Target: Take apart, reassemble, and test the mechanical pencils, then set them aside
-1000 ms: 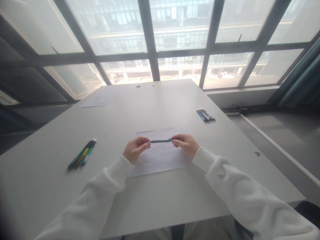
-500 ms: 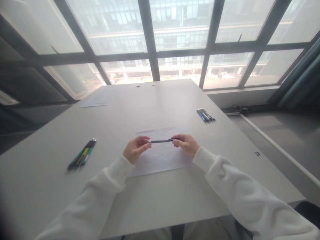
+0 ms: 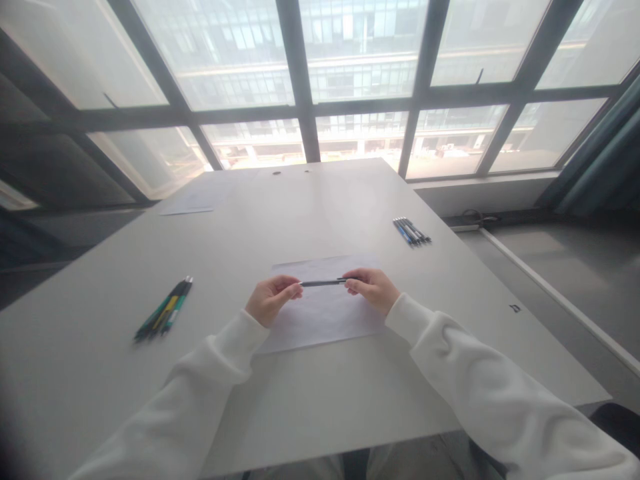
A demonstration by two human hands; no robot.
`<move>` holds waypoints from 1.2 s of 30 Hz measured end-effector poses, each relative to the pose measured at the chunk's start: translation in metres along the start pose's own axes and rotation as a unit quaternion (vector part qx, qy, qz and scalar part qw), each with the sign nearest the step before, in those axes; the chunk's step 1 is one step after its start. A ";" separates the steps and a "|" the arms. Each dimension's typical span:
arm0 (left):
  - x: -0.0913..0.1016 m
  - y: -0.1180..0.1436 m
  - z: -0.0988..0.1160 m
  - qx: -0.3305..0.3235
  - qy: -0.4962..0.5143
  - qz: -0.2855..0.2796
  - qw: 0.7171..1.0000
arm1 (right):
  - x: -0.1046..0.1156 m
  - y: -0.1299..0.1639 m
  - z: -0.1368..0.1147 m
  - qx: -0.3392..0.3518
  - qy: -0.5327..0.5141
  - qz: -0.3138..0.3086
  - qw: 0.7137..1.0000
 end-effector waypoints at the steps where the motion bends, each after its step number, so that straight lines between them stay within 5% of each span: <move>1: 0.000 0.000 0.000 -0.001 0.000 0.000 1.000 | 0.000 0.000 0.000 0.001 0.000 0.000 1.000; 27: -0.001 0.001 0.003 0.003 -0.001 -0.005 1.000 | 0.000 -0.001 0.001 0.003 -0.008 -0.005 1.000; 36: 0.003 -0.002 0.002 -0.009 -0.068 -0.011 0.998 | 0.013 -0.004 0.004 0.019 -0.011 0.044 0.999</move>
Point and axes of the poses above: each hand's wrist, its own y-axis away from the middle knuckle, its own x-axis out of the back of the hand, z = x × y, the point moved 6 cm from there along -y, towards the middle knuckle, and after that the axes turned 3 degrees about z, right-handed, at the moved point
